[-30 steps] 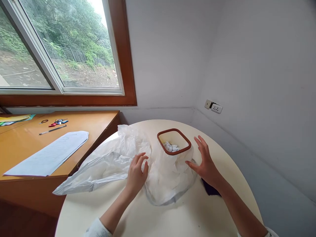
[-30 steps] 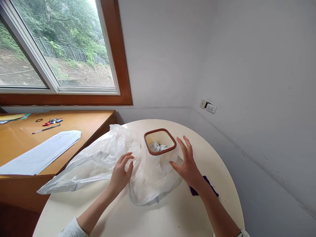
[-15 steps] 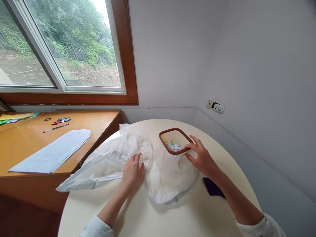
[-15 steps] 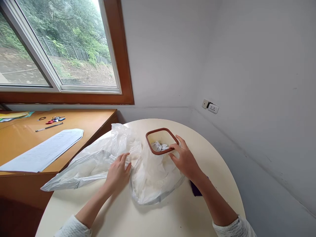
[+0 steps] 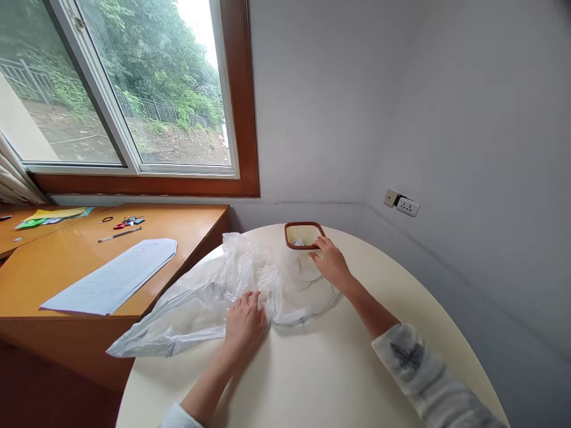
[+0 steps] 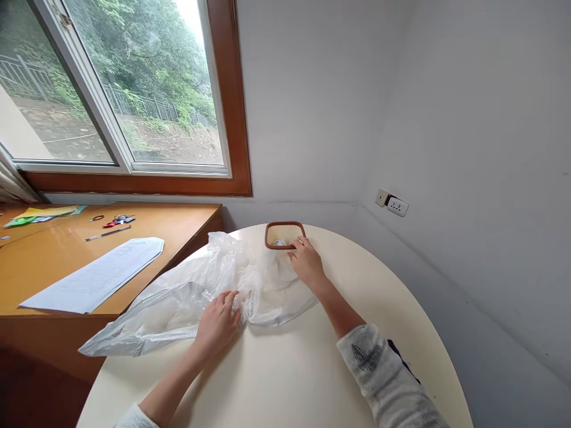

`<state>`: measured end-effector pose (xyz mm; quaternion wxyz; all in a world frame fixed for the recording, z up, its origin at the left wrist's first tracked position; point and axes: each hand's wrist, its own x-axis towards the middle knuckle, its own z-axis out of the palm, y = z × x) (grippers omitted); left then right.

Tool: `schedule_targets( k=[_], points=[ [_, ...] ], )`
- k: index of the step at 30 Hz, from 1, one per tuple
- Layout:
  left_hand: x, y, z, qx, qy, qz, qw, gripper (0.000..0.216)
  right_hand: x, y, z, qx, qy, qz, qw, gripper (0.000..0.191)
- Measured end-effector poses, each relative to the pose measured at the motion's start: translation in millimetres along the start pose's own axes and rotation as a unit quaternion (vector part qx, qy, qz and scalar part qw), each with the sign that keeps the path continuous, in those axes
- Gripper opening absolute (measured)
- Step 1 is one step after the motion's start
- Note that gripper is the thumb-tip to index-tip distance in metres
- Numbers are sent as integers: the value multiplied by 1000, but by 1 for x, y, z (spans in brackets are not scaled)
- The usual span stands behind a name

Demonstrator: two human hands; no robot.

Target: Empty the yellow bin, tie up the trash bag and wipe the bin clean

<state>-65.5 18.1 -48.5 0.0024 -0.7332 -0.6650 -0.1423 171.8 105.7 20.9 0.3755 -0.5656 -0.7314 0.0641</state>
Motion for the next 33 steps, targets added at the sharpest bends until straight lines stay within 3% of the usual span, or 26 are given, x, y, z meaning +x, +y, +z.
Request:
schedule_targets(
  k=[7,10,13,15,19,24,28,33],
  points=[
    [3,-7,3,20,-4,-16,1000,37,37,-25,41,7,-25,-11,1000,23],
    [2,-8,3,19,-5,-15,1000,35,39,-30,38,5,-41,-10,999,31],
    [1,-9,3,12,3,-13,1000,33,26,-27,16,0,-52,-25,998,51],
    [1,-8,3,9,17,-11,1000,31,7,-18,-7,-7,-58,-34,998,52],
    [3,-6,0,-1,70,-3,998,30,-55,14,-60,-33,-52,-3,998,27],
    [2,3,-3,-29,144,31,989,26,-147,59,-114,-58,-78,103,990,20],
    [-2,11,-1,-52,150,69,985,21,-205,78,-125,-77,-127,145,978,24],
    [-9,12,-1,-68,153,85,982,21,-238,93,-108,-131,-142,190,963,44]
  ],
)
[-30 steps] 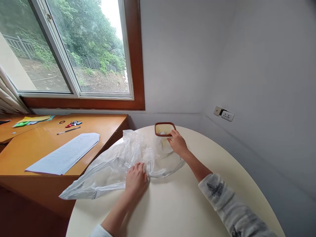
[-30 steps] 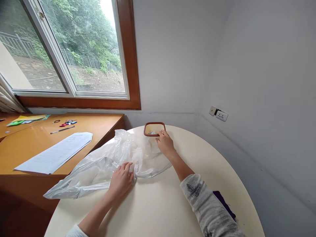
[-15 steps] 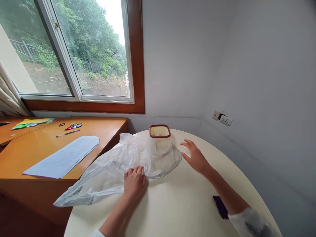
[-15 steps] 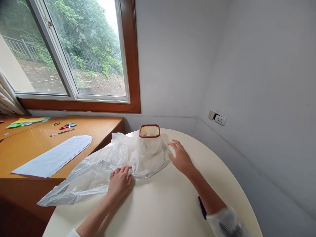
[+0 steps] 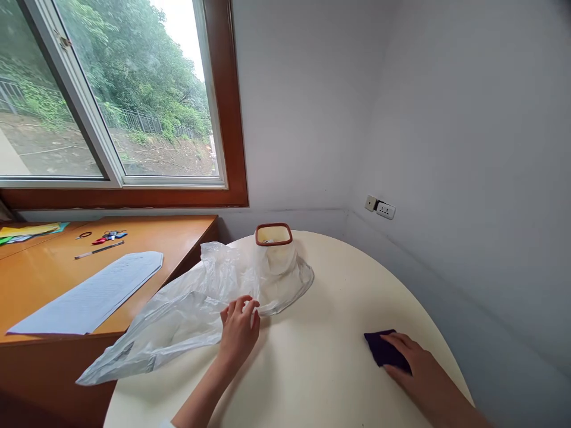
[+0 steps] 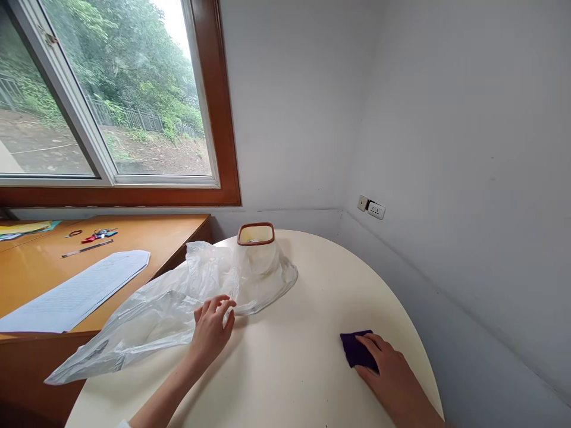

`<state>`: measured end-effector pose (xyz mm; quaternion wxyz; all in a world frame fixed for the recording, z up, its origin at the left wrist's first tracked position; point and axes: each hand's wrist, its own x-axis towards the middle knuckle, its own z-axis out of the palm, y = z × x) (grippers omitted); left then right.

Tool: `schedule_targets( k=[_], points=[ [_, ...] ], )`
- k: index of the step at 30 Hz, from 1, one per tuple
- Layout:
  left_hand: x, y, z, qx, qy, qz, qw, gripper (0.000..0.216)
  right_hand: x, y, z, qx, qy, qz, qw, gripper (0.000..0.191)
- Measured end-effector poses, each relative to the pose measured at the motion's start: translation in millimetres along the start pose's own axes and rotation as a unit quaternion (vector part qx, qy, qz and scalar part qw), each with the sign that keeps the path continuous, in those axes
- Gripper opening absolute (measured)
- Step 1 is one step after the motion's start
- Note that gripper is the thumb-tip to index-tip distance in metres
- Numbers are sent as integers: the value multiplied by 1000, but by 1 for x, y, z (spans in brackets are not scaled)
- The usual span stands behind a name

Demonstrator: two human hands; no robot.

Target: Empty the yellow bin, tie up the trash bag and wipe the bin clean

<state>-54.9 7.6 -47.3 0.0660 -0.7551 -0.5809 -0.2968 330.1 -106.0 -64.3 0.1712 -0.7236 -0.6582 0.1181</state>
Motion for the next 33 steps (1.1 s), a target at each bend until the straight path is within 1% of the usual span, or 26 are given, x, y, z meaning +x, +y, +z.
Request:
schedule_targets(
  k=[2,5,7,10,13,15,17,18,20,22,24,26,28,30,33],
  points=[
    [-3,-3,-2,-4,-2,-8,1000,21,2,2,9,-17,17,5,1000,44],
    [-8,-8,-4,-8,-3,-29,1000,21,9,-2,13,-1,42,-28,999,36],
    [-9,-11,-5,-12,-2,-42,999,20,15,-11,11,45,46,-34,997,33],
    [-10,-13,-6,-18,3,-54,998,20,25,-33,4,159,32,-12,987,30],
    [-9,-13,-6,-25,10,-58,998,19,42,-67,-2,260,20,-7,965,31],
    [-8,-13,-8,-29,16,-59,998,19,58,-96,-5,303,54,-41,951,29],
    [-7,-12,-11,-31,26,-60,997,19,76,-128,-3,321,116,-109,934,26],
    [-7,-12,-13,-32,32,-60,997,18,84,-145,0,311,143,-150,927,24],
    [-6,-12,-16,-34,45,-64,996,16,98,-177,13,275,165,-220,921,21],
    [-6,-12,-19,-34,56,-68,996,13,107,-204,31,224,152,-266,925,24],
    [-6,-12,-20,-32,64,-70,995,11,109,-222,51,170,107,-291,935,33],
    [-6,-13,-20,-30,66,-69,995,10,105,-230,67,136,74,-309,938,40],
    [-6,-13,-18,-28,65,-69,995,10,100,-228,75,130,66,-320,936,38],
    [-6,-13,-17,-29,60,-68,995,9,94,-220,75,141,74,-318,935,30],
    [-6,-12,-15,-35,52,-65,996,8,86,-200,69,143,94,-296,940,14]
  ],
)
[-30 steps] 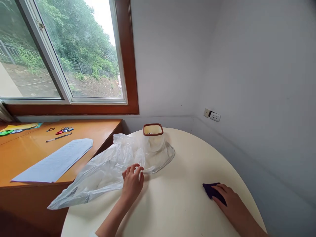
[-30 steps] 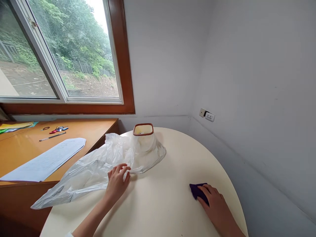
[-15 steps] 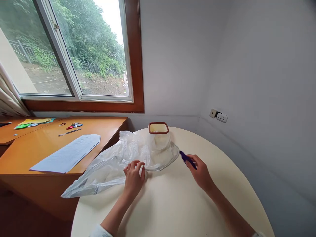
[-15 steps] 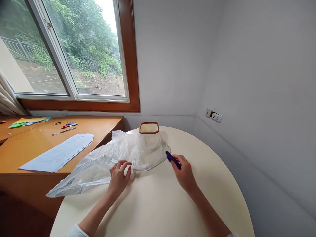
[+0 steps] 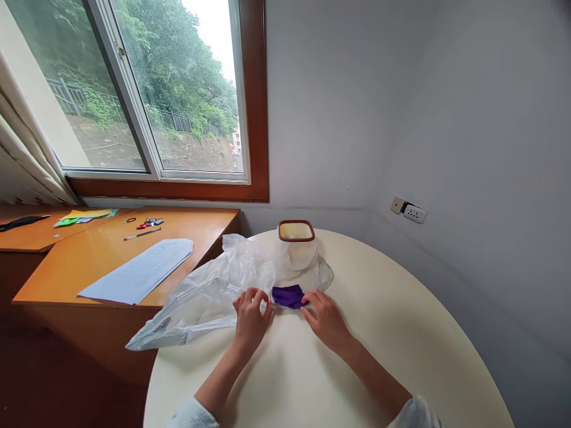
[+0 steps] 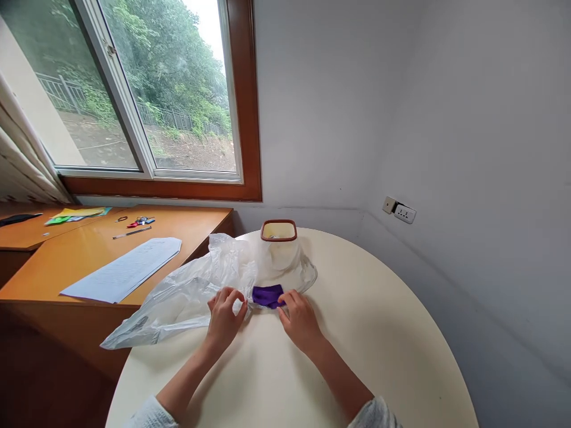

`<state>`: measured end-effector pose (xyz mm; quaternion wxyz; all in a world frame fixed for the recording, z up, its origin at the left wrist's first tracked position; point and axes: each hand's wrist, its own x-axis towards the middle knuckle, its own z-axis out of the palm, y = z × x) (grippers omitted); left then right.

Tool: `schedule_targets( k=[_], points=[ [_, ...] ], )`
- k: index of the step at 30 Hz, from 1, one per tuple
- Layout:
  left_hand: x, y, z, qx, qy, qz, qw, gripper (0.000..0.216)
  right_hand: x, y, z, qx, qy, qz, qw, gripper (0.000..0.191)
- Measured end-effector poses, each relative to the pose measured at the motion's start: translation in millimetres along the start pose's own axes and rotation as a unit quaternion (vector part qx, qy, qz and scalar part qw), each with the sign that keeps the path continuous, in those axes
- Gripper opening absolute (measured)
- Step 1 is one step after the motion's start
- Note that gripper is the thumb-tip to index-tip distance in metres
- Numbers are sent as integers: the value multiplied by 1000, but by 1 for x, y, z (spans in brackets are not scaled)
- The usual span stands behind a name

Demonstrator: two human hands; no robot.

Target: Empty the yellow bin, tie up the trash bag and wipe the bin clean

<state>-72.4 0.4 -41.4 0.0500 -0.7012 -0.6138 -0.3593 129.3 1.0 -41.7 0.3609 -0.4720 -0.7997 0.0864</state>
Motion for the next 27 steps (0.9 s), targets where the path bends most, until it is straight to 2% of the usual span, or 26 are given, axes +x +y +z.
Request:
schedule_targets(
  k=[2,7,16,22,27],
  points=[
    [0,1,1,-4,-3,3,1000,8,-11,8,-7,-19,13,13,1000,10],
    [-2,3,2,-9,-6,8,1000,9,-33,21,-9,-57,61,12,996,14],
    [-2,6,-1,-1,-6,22,1000,13,-38,20,-14,-78,90,-6,993,19],
    [-14,12,-12,-6,-51,81,995,16,-54,22,-35,-109,59,-28,992,21],
    [-31,11,-37,-31,-147,178,972,11,-74,20,-57,-129,-3,-22,991,20]
  ],
)
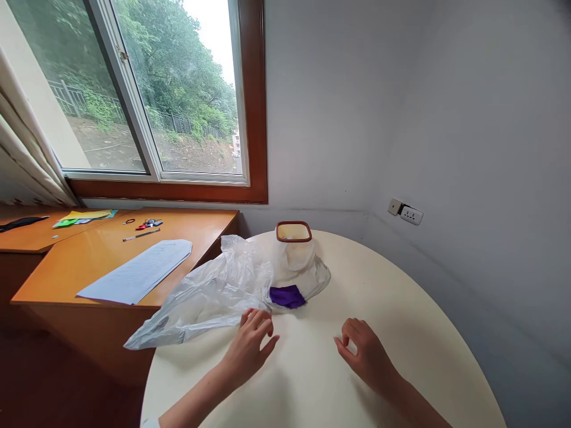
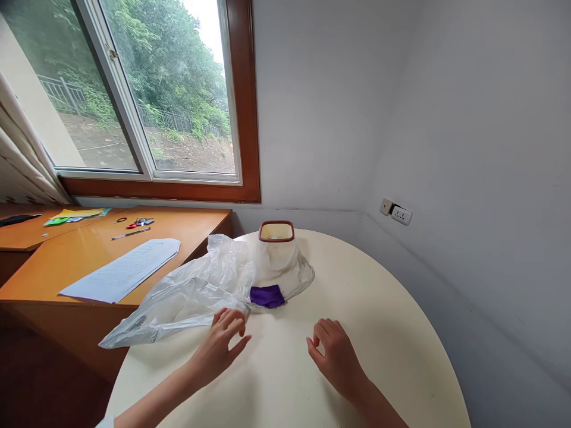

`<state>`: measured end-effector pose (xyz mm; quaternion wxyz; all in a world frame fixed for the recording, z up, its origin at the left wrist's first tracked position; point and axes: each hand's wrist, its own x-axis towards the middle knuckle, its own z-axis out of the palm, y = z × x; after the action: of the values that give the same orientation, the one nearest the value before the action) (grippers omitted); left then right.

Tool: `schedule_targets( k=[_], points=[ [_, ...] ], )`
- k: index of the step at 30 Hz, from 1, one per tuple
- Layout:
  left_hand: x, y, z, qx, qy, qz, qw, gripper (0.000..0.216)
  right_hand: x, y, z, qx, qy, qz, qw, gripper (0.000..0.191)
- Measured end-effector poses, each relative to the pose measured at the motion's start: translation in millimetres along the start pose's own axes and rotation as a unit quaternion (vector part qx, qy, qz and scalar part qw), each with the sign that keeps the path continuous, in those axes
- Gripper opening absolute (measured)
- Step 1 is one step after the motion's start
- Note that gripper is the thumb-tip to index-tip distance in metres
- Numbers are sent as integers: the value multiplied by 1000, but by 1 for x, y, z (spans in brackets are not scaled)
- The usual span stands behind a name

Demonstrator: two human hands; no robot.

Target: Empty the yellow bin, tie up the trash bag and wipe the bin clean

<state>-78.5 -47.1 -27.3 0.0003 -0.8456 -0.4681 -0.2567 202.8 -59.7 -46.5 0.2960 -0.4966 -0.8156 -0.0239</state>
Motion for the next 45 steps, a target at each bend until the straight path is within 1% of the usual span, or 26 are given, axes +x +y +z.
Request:
schedule_targets(
  k=[1,2,4,5,6,8,9,12,15,21,27,31,37,45],
  points=[
    [-5,1,-5,-8,-25,20,999,8,-4,-1,-5,6,-23,1,1000,18],
    [-9,1,-10,-16,-51,39,998,12,-7,-2,-10,15,-47,2,999,15],
    [-16,0,-19,-30,-104,75,991,34,-13,-5,-19,35,-97,3,995,7],
    [-19,-1,-22,-35,-129,89,987,45,-16,-6,-22,43,-122,-1,992,15],
    [-21,-1,-25,-39,-152,99,983,54,-18,-6,-24,48,-146,-9,988,29],
    [-25,-3,-27,-45,-189,110,975,64,-22,-6,-25,54,-195,-32,979,54],
    [-26,-3,-28,-46,-204,113,971,66,-24,-5,-23,57,-219,-43,973,61],
    [-28,-2,-25,-46,-248,114,961,66,-27,-5,-16,66,-280,-57,956,68],
    [-31,1,-20,-46,-278,111,953,64,-30,-6,-8,72,-309,-58,947,70],
    [-33,2,-16,-50,-249,123,959,65,-32,-8,-2,80,-325,-53,941,65],
    [-32,2,-14,-39,-253,124,959,65,-31,-8,-2,80,-326,-49,941,63],
    [-33,0,-9,-36,-239,135,961,66,-31,-9,-3,74,-330,-39,940,62],
    [-34,-2,-5,-27,-246,135,959,66,-29,-13,-8,67,-359,-22,931,61],
    [-33,-1,-6,-31,-268,124,955,65,-27,-16,-11,67,-360,-13,930,60]
  ],
)
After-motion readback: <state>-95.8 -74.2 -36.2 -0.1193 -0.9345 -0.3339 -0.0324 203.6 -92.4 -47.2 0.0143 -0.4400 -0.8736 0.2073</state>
